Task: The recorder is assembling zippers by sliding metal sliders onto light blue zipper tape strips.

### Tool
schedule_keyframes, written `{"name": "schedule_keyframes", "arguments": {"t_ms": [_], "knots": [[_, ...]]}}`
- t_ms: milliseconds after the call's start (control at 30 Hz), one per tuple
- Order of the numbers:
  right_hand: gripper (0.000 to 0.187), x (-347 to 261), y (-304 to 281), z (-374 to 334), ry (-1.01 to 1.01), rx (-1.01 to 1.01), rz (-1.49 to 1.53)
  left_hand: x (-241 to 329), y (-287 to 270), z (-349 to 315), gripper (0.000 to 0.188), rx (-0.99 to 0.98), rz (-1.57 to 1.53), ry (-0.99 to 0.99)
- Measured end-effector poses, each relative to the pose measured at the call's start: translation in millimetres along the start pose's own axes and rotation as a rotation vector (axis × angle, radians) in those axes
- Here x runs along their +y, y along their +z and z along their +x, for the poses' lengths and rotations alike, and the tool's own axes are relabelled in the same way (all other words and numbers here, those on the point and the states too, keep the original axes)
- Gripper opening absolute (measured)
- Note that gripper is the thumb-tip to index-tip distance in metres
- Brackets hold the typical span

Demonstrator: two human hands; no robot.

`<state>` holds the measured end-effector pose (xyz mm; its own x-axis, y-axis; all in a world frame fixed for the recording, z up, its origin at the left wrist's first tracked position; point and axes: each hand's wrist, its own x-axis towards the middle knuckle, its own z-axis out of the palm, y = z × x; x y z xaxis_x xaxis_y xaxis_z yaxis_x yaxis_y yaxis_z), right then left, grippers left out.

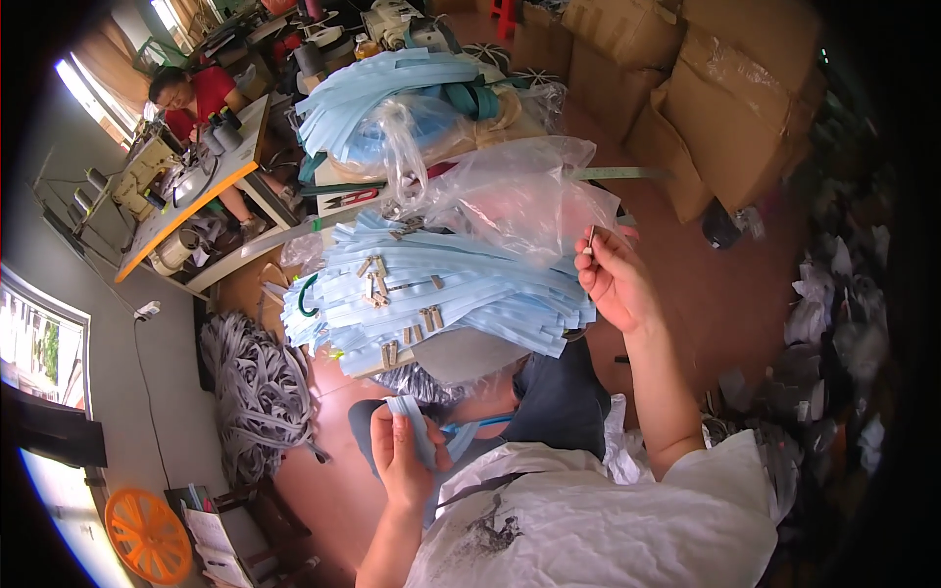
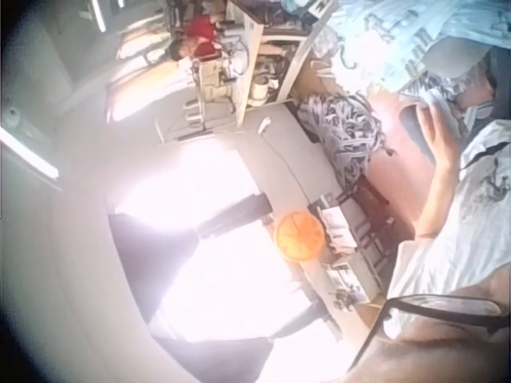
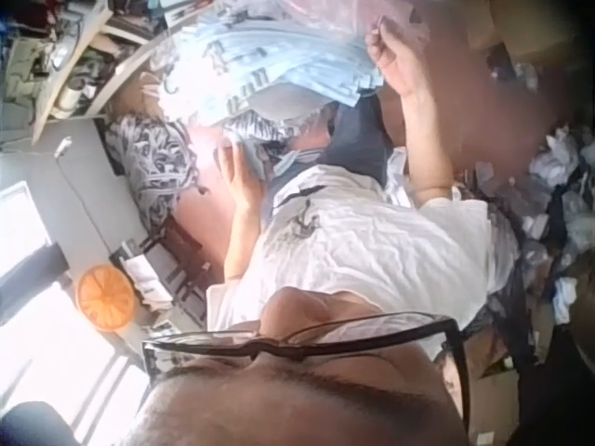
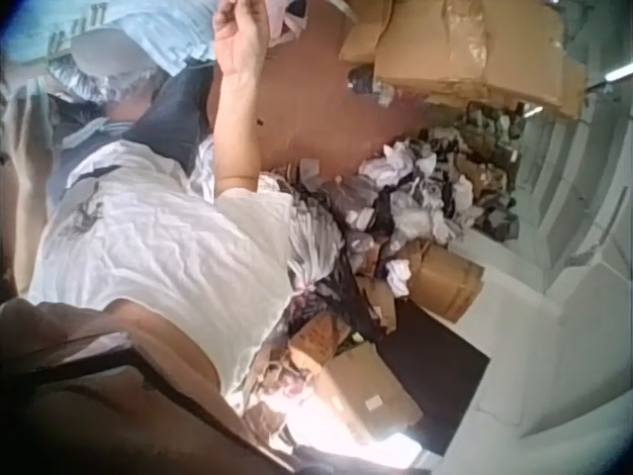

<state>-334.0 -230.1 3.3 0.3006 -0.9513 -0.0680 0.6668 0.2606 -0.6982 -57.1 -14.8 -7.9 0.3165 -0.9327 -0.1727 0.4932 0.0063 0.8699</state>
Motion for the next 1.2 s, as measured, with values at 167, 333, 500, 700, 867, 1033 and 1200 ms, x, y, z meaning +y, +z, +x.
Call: {"name": "schedule_keyframes", "arguments": {"t_ms": [167,333,500,700,867,1033,1200], "knots": [[0.018,26,32,-37,0.108,-0.102,0.095,2,9,6,0.018,-0.073,0.097,0.000],[0.021,57,47,-45,0.259,-0.305,0.187,3,11,3,0.015,-0.113,0.094,-0.004],[0.029,80,70,-53,0.426,-0.332,0.184,7,14,-2,0.016,-0.093,0.158,0.034],[0.019,92,86,-58,0.518,-0.390,0.117,17,17,-5,0.017,-0.121,0.181,0.002],[0.016,93,100,-56,0.494,-0.412,0.003,18,12,-6,0.017,-0.144,0.183,-0.015],[0.017,102,101,-54,0.478,-0.424,-0.110,21,7,-7,0.019,-0.219,0.157,-0.024],[0.015,105,101,-52,0.471,-0.423,-0.072,13,7,-5,0.015,-0.128,0.175,0.086]]}}
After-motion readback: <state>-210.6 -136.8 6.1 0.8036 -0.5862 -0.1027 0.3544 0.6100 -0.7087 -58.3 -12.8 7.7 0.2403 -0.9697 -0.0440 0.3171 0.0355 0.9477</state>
